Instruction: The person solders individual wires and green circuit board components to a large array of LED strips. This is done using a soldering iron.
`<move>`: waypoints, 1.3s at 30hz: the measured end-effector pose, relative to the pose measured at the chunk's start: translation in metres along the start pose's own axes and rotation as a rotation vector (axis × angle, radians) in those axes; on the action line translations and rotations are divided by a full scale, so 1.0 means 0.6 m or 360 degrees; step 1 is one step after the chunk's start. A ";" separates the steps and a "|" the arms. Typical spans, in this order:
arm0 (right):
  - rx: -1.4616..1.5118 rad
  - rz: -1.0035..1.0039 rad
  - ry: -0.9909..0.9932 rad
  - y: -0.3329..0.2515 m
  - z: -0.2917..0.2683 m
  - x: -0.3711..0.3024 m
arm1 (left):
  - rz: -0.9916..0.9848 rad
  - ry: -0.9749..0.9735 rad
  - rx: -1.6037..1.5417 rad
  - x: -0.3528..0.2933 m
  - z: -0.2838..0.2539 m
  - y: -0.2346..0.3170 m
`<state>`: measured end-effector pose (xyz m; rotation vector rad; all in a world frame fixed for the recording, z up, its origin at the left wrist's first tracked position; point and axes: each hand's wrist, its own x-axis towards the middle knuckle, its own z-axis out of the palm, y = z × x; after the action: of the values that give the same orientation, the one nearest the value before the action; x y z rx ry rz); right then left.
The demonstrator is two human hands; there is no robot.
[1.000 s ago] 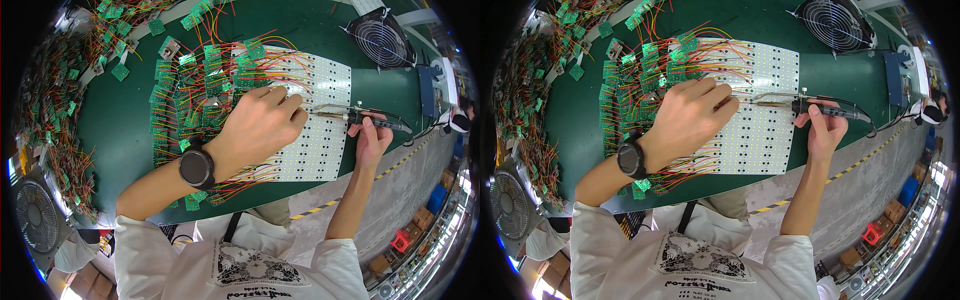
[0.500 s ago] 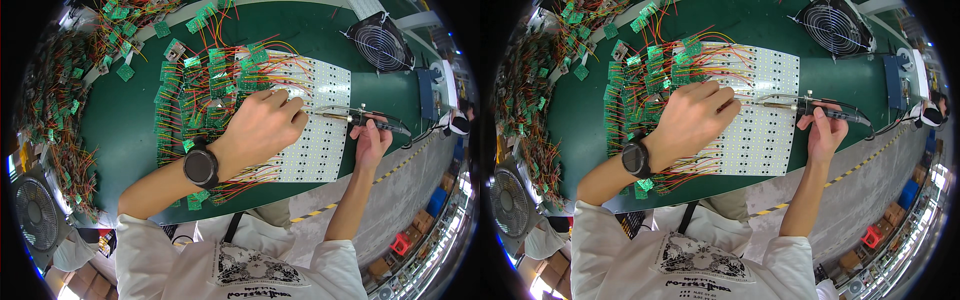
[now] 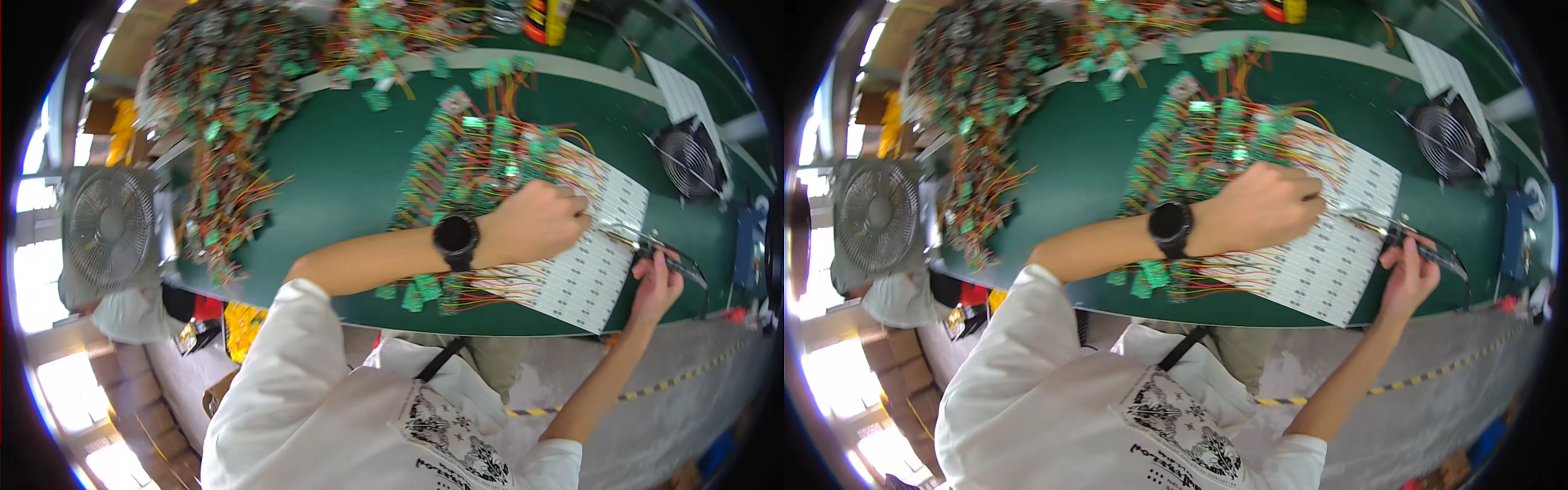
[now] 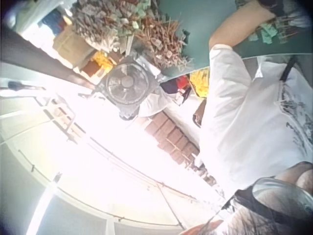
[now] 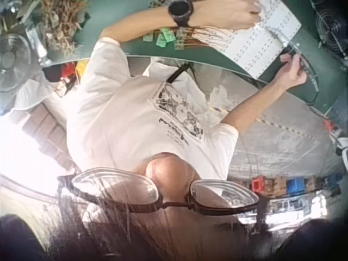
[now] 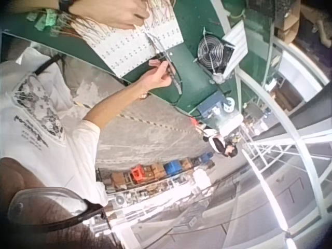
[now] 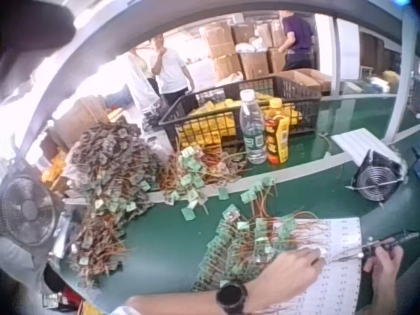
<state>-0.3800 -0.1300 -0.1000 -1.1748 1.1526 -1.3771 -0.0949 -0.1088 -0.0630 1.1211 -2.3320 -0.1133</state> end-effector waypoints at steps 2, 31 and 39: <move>-0.0029 0.0001 0.0007 -0.001 -0.004 -0.001 | -0.0077 -0.0105 -0.0305 0.003 -0.030 0.008; 0.0028 -0.0010 0.0002 0.008 -0.008 0.002 | -0.2580 0.1137 0.0752 -0.564 -0.295 -0.055; 0.0036 -0.0031 -0.0017 0.005 -0.011 0.002 | -0.2725 0.1220 0.0745 -0.542 -0.299 -0.063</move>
<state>-0.3863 -0.1311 -0.1033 -1.1789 1.1179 -1.3932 0.1870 0.1365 -0.0642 2.4556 -0.2837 0.2264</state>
